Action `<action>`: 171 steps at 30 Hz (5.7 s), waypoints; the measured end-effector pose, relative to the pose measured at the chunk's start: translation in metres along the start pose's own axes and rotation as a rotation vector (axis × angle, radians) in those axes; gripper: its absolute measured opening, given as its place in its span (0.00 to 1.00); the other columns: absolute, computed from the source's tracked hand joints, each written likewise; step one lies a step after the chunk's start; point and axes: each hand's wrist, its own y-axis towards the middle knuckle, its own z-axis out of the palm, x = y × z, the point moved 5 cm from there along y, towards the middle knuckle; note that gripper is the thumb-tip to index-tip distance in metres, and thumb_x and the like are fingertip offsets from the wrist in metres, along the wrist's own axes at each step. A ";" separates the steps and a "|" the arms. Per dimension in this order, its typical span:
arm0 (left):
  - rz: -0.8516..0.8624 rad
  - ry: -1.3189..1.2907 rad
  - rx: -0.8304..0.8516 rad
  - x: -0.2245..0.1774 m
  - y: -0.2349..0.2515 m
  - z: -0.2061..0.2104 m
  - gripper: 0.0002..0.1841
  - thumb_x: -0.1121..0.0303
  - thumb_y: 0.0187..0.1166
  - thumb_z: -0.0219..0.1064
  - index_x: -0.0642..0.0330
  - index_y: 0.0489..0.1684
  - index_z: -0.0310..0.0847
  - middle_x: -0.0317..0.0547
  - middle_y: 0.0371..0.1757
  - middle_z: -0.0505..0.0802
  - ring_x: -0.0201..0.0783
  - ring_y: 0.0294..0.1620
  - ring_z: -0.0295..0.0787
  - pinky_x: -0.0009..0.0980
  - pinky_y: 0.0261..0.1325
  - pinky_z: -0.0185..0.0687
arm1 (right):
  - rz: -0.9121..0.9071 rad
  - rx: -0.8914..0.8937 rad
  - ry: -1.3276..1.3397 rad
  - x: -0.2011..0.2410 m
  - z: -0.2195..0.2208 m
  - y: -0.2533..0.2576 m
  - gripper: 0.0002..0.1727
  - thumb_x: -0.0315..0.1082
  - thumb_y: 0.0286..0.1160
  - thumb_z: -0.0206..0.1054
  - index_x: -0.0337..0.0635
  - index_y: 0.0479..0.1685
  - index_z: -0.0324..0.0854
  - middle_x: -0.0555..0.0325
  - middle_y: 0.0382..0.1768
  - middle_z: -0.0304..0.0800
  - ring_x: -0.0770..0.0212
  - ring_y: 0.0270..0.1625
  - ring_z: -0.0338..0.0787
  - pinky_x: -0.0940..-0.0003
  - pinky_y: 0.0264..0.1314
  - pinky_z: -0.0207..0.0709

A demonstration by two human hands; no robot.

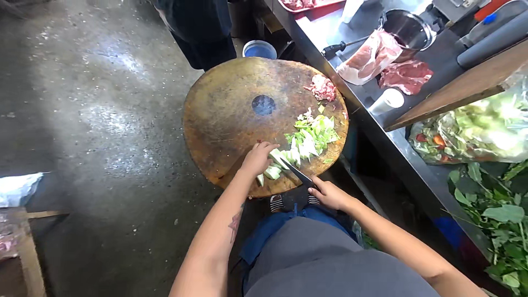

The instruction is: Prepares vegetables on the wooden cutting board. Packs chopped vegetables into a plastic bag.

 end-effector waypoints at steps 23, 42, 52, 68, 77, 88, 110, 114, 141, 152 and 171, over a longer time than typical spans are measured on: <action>-0.007 -0.978 -0.440 0.006 -0.110 -0.053 0.28 0.56 0.78 0.70 0.61 0.73 0.74 0.43 0.58 0.92 0.35 0.51 0.93 0.33 0.56 0.92 | 0.348 -0.043 -0.307 -0.024 -0.039 -0.011 0.26 0.44 0.92 0.48 0.51 0.86 0.60 0.38 0.53 0.90 0.36 0.58 0.91 0.37 0.59 0.82; -0.055 -2.085 -0.776 -0.051 -0.079 -0.034 0.31 0.42 0.89 0.23 0.45 0.62 0.71 0.43 0.35 0.86 0.35 0.23 0.82 0.27 0.22 0.79 | 0.197 0.123 -0.281 -0.017 -0.056 0.027 0.28 0.47 0.92 0.50 0.52 0.88 0.59 0.35 0.58 0.89 0.34 0.63 0.89 0.33 0.65 0.79; -0.269 -2.158 -0.599 -0.090 -0.012 -0.017 0.27 0.48 0.91 0.30 0.54 0.54 0.73 0.46 0.38 0.85 0.38 0.28 0.85 0.31 0.30 0.84 | -0.031 -0.176 0.041 -0.012 -0.122 0.022 0.30 0.50 0.89 0.57 0.50 0.86 0.69 0.44 0.60 0.90 0.48 0.61 0.91 0.45 0.69 0.79; -0.374 -2.196 -0.364 -0.144 0.035 -0.012 0.30 0.45 0.91 0.33 0.60 0.58 0.75 0.52 0.36 0.88 0.44 0.29 0.87 0.36 0.32 0.87 | -0.375 -0.371 0.030 0.058 -0.114 -0.005 0.26 0.49 0.93 0.46 0.68 0.87 0.70 0.48 0.66 0.82 0.52 0.53 0.89 0.49 0.50 0.85; -0.337 -2.185 -0.419 -0.143 0.038 -0.012 0.29 0.49 0.93 0.33 0.61 0.57 0.76 0.54 0.37 0.88 0.44 0.31 0.88 0.36 0.33 0.87 | -0.285 -0.432 -0.106 0.060 -0.119 0.010 0.26 0.52 0.93 0.46 0.73 0.88 0.67 0.47 0.67 0.82 0.50 0.49 0.91 0.48 0.46 0.86; -0.087 -2.156 -0.457 -0.150 0.031 -0.041 0.35 0.44 0.92 0.27 0.57 0.58 0.79 0.52 0.45 0.90 0.46 0.40 0.92 0.40 0.43 0.90 | -0.505 -0.505 0.111 0.065 -0.121 0.002 0.25 0.47 0.93 0.49 0.62 0.85 0.73 0.48 0.61 0.83 0.56 0.49 0.88 0.53 0.44 0.86; -0.525 -1.978 -0.347 -0.170 0.023 0.007 0.25 0.54 0.95 0.37 0.61 0.63 0.75 0.53 0.45 0.91 0.42 0.40 0.91 0.39 0.40 0.89 | -0.191 -0.522 0.101 0.041 -0.142 0.039 0.27 0.46 0.93 0.47 0.71 0.90 0.64 0.43 0.68 0.80 0.48 0.57 0.88 0.46 0.57 0.84; -0.644 -1.967 -0.298 -0.157 0.016 0.023 0.27 0.48 0.95 0.37 0.61 0.62 0.73 0.53 0.37 0.87 0.44 0.29 0.87 0.37 0.31 0.87 | 0.047 -0.508 -0.077 0.017 -0.162 0.053 0.39 0.29 0.84 0.54 0.83 0.90 0.58 0.36 0.81 0.67 0.37 0.55 0.90 0.38 0.56 0.84; -0.499 -0.537 -0.521 0.031 -0.121 0.042 0.25 0.69 0.77 0.73 0.68 0.71 0.74 0.63 0.66 0.84 0.53 0.69 0.83 0.49 0.73 0.78 | 0.127 0.079 -0.305 0.060 0.002 0.052 0.26 0.42 0.89 0.54 0.46 0.83 0.63 0.36 0.54 0.89 0.35 0.60 0.90 0.36 0.62 0.80; -0.395 -0.299 -0.372 0.018 -0.110 0.038 0.21 0.66 0.78 0.73 0.65 0.66 0.79 0.59 0.61 0.87 0.52 0.63 0.87 0.48 0.70 0.81 | 0.251 0.100 -0.455 0.046 0.037 0.023 0.29 0.38 0.89 0.48 0.56 0.89 0.58 0.35 0.66 0.83 0.33 0.57 0.91 0.34 0.54 0.83; -0.398 -0.247 -0.376 0.014 -0.107 0.038 0.20 0.62 0.79 0.74 0.62 0.63 0.81 0.56 0.63 0.88 0.53 0.63 0.88 0.51 0.68 0.82 | 0.168 0.096 -0.416 0.066 0.036 0.027 0.25 0.41 0.90 0.48 0.49 0.84 0.60 0.40 0.54 0.89 0.37 0.56 0.92 0.38 0.55 0.83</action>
